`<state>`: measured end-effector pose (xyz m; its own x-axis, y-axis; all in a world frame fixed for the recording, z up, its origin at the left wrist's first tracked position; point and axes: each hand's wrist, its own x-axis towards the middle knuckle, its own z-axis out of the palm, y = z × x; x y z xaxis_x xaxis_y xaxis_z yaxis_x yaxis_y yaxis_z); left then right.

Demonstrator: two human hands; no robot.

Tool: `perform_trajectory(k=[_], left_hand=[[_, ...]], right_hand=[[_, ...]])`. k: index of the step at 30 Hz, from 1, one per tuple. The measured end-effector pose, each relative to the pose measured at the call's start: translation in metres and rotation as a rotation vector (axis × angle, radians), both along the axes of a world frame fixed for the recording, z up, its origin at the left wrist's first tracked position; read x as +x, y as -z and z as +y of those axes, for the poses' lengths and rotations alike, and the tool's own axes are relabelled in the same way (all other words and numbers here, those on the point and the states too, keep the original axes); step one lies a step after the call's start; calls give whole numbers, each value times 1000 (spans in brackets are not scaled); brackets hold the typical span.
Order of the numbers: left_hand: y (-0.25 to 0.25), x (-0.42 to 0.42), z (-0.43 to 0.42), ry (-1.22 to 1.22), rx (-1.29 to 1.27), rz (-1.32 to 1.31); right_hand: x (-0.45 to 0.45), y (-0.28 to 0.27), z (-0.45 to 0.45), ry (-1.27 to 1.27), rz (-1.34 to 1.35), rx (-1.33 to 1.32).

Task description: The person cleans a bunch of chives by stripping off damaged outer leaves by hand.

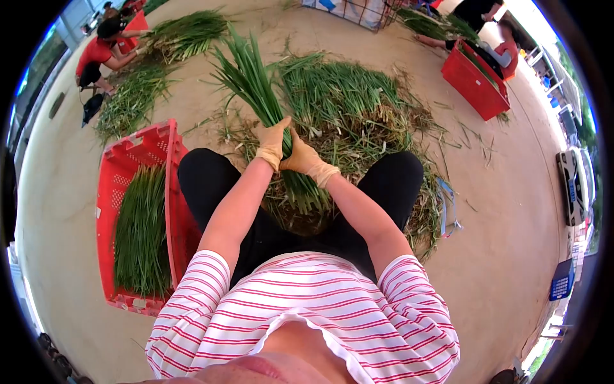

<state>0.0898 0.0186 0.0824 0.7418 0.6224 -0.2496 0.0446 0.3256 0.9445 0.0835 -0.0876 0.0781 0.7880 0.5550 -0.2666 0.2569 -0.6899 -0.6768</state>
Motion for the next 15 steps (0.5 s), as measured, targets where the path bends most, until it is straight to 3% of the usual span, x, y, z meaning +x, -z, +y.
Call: perform_trajectory(k=[1, 2, 4, 6, 8, 10, 12, 13, 15], left_hand=[[22, 9, 5, 92, -32, -61], [6, -4, 8, 180, -127, -81], [-7, -12, 18, 420, -74, -50], [4, -5, 32, 527, 10, -111], [-4, -6, 41, 914, -211, -208], [-8, -11, 37, 959, -193, -257], [-13, -18, 31, 1011, -398, -346], [-15, -20, 30, 1019, -395, -338], [-18, -22, 29, 1058, -454, -415]], right_hand=[[4, 26, 5, 115, -83, 83], [9, 43, 7, 230, -165, 161], [15, 19, -5, 43, 216, 537], [23, 1, -24, 21, 546, 590], [30, 2, -35, -13, 627, 632], [26, -10, -40, 49, 732, 624], [21, -4, -40, 37, 790, 680], [20, 3, -38, 162, 1057, 904], [17, 11, -35, 297, 1324, 1139]])
